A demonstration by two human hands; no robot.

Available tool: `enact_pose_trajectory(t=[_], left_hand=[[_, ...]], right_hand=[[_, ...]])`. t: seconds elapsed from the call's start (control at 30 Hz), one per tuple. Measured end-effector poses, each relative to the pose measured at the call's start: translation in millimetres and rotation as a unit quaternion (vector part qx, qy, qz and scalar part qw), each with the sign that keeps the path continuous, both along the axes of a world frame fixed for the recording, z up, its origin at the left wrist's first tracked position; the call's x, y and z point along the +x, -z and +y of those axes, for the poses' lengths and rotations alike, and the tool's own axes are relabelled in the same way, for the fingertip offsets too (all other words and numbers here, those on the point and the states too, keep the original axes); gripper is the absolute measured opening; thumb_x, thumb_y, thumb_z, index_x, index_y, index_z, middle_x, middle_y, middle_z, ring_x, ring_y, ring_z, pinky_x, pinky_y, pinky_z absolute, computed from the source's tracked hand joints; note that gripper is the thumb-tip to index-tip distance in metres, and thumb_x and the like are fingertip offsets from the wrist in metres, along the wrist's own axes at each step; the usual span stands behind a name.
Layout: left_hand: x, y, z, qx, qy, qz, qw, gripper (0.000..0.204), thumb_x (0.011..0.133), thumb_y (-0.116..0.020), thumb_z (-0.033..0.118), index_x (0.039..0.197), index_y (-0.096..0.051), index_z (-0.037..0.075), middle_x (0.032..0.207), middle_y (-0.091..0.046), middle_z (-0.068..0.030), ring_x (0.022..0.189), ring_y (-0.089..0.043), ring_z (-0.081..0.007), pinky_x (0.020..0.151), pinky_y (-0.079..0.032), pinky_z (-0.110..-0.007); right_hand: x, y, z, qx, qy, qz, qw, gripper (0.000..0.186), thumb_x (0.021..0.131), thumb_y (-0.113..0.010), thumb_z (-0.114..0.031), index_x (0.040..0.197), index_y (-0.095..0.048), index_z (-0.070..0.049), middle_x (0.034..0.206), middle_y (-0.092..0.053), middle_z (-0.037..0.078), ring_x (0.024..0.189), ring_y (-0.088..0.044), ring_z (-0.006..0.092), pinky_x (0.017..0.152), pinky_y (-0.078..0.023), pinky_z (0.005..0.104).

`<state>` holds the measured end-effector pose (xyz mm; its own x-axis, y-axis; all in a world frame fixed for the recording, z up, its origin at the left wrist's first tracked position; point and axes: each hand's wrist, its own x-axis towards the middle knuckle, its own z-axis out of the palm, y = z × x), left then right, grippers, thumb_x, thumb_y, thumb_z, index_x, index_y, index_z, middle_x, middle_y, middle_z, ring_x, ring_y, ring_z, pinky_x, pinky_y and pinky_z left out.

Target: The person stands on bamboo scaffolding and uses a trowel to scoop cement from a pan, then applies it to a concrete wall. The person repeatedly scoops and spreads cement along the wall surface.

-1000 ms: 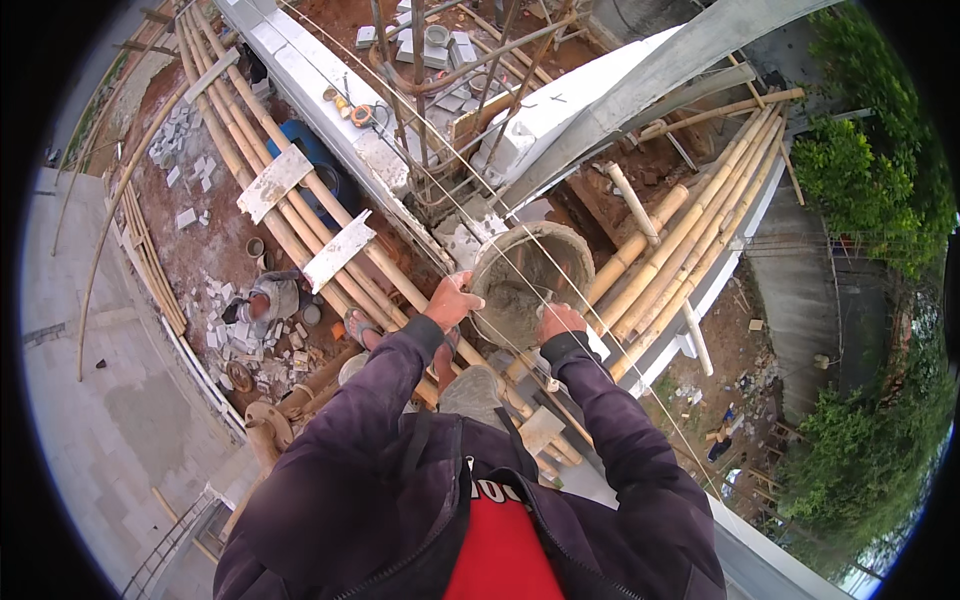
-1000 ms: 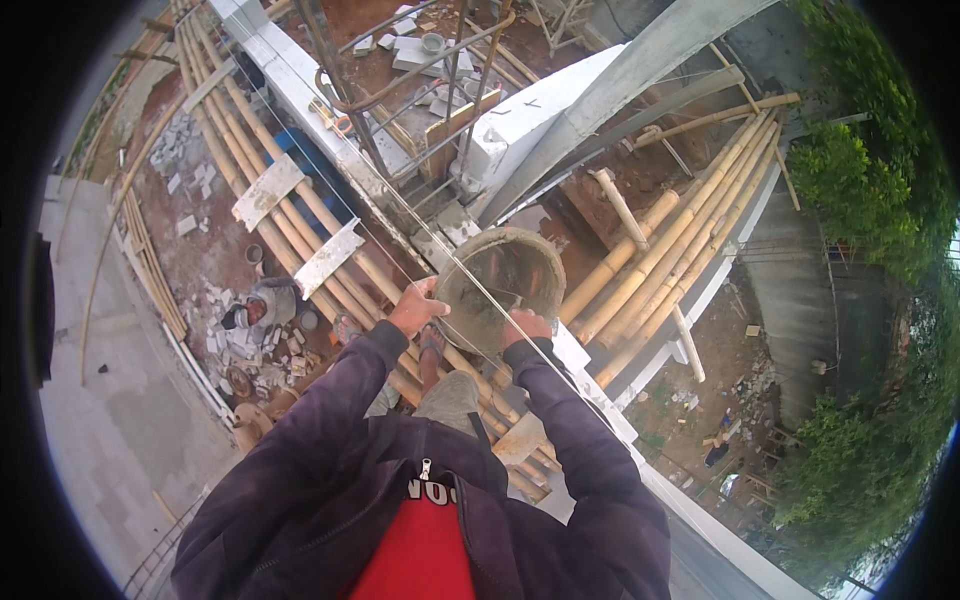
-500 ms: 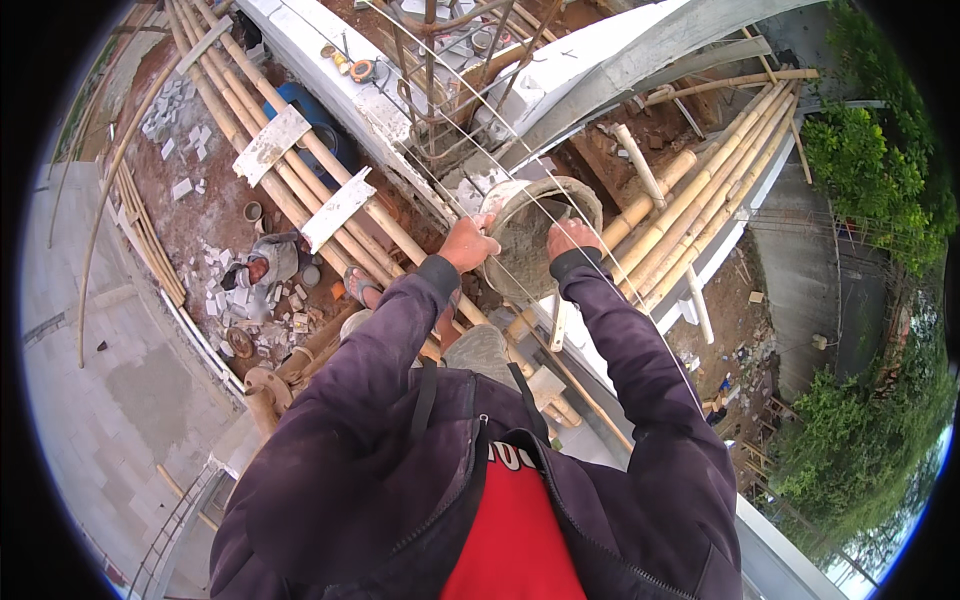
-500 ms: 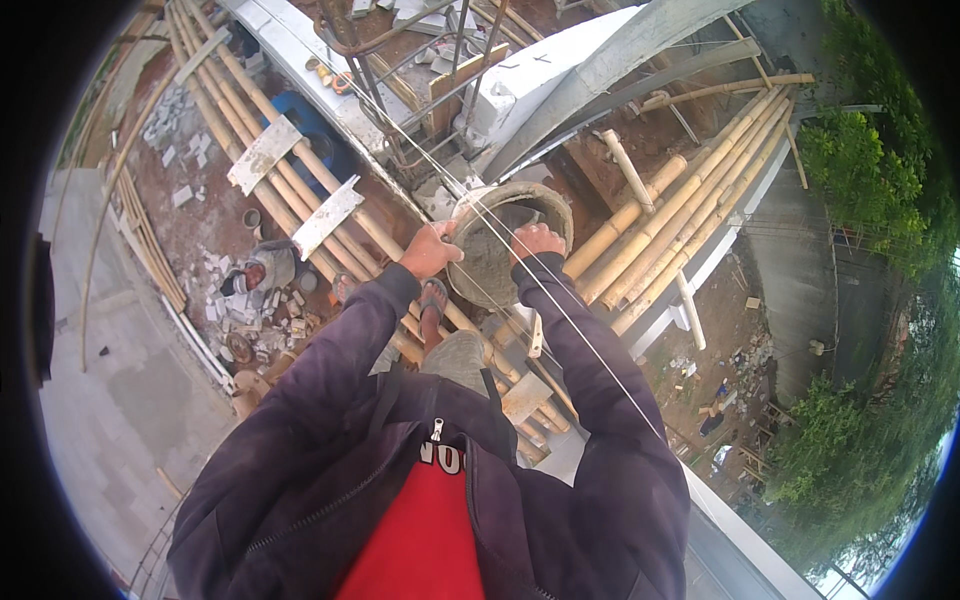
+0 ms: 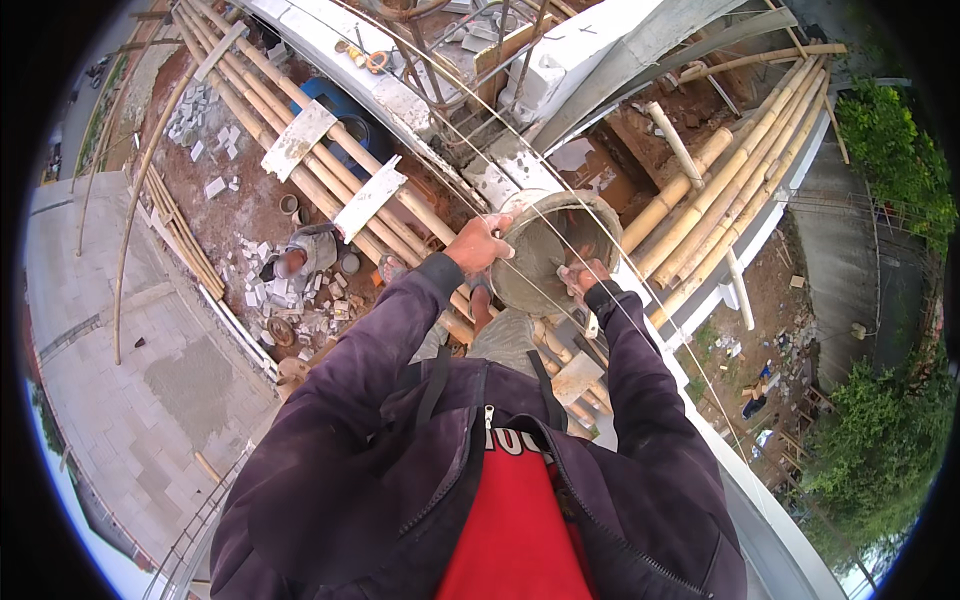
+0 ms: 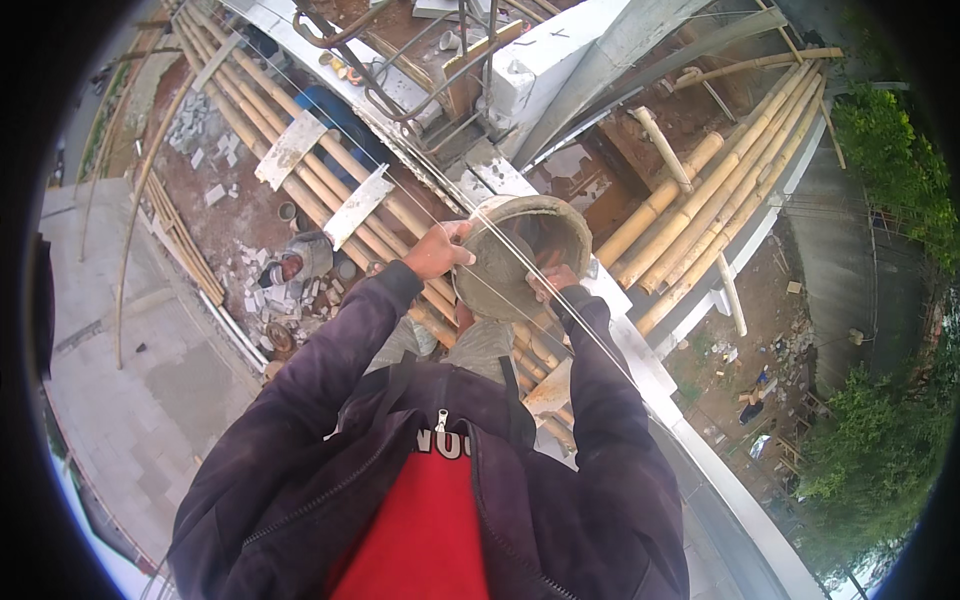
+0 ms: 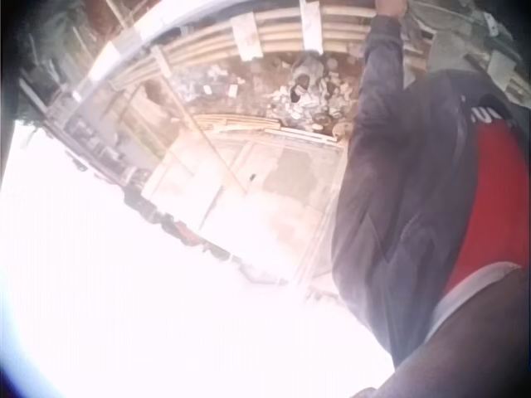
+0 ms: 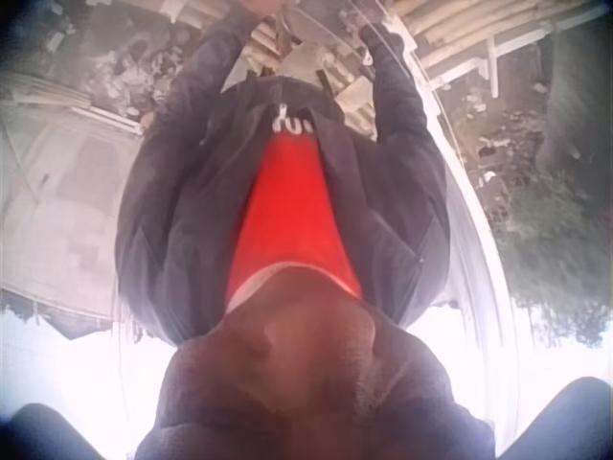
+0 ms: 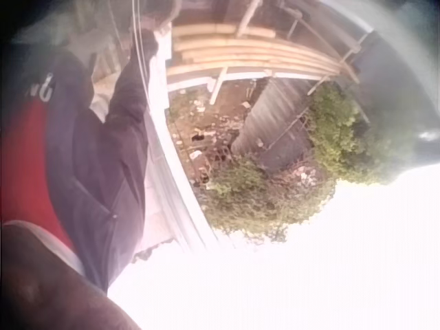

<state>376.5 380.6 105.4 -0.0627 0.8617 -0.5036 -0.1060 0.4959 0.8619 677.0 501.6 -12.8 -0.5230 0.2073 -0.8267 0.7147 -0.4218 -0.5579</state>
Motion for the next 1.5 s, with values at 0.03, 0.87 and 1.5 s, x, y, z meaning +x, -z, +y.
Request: enact_pose_trajectory(t=[0.03, 0.87, 1.5], left_hand=[[-3, 2, -6, -0.01, -0.003, 0.006, 1.0, 0.056, 0.07, -0.064, -0.002, 0.125, -0.054, -0.004, 0.108, -0.063, -0.0061, 0.096, -0.057, -0.0143, 0.088, -0.044, -0.028], [8, -27, -73, -0.17, -0.16, 0.037, 0.972, 0.061, 0.067, -0.065, 0.0, 0.124, -0.047, -0.013, 0.103, -0.06, -0.0115, 0.084, -0.058, -0.0176, 0.073, -0.047, -0.03], [12, 21, -73, -0.119, -0.198, 0.03, 0.973, 0.035, 0.068, -0.063, -0.004, 0.103, -0.062, -0.003, 0.09, -0.065, -0.0074, 0.077, -0.06, -0.0157, 0.07, -0.049, -0.03]], right_hand=[[-8, -11, -21, -0.078, 0.09, 0.03, 0.992, 0.023, 0.086, -0.06, -0.029, 0.085, -0.057, -0.006, 0.063, -0.056, 0.005, 0.053, -0.056, 0.0176, 0.04, -0.041, 0.0316], [-99, -178, -16, 0.053, 0.536, 0.211, 0.816, 0.03, 0.089, -0.06, -0.026, 0.104, -0.055, -0.001, 0.068, -0.056, 0.007, 0.045, -0.053, 0.0143, 0.037, -0.041, 0.0258], [-93, -174, -19, 0.246, 0.35, 0.049, 0.902, 0.024, 0.081, -0.067, -0.02, 0.088, -0.061, 0.002, 0.064, -0.057, 0.01, 0.056, -0.056, 0.022, 0.055, -0.044, 0.0348]])
